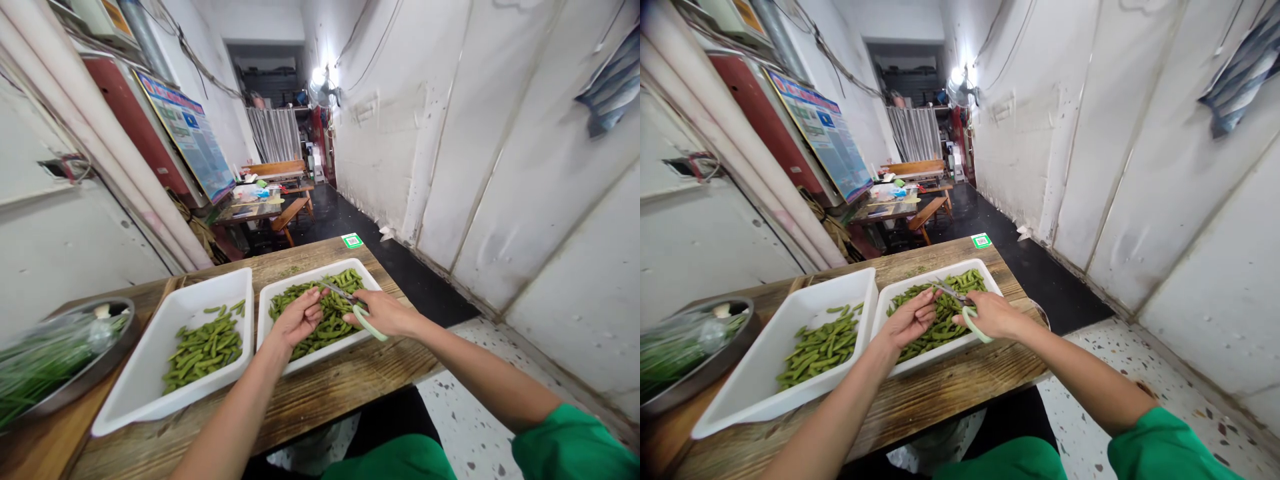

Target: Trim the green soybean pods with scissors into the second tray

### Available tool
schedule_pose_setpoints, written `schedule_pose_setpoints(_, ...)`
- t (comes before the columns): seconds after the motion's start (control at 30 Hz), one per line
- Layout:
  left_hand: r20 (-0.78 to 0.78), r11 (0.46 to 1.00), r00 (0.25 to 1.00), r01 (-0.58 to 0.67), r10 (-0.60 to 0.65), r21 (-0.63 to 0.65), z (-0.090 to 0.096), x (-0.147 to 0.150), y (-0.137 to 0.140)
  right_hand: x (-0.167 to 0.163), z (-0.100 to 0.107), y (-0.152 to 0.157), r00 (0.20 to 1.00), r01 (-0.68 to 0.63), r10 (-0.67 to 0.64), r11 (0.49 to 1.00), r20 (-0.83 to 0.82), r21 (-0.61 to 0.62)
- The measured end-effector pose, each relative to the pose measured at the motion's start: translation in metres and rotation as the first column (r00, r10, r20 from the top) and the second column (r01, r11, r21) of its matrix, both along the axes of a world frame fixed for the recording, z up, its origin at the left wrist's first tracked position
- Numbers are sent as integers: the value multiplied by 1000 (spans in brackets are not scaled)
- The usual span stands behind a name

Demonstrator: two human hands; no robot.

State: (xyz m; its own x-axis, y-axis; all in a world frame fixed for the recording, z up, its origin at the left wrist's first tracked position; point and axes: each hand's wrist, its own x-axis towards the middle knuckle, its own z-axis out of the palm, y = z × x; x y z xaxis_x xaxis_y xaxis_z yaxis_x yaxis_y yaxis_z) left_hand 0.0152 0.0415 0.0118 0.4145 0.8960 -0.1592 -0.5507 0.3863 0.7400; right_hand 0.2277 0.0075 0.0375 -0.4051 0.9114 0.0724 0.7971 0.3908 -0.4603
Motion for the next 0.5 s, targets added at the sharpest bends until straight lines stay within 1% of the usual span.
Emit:
schedule_pose_setpoints(0.17,-7,998,998,-69,68,-17,-3,0,2,-5,2,0,1000,11,-11,1000,12,-5)
schedule_pose_setpoints(0.27,-7,999,999,-35,35,-16,-7,1,3,-8,1,0,1000,14,-13,1000,17,-23)
schedule_pose_setpoints(0.37,-54,1000,998,7,-7,-10,-9,2,2,-10,0,1,1000,8,-8,1000,6,-23)
schedule_pose_setpoints(0.5,-127,1000,992,-11,11,2,-11,2,2,-9,-1,3,1000,12,-12,1000,3,-17)
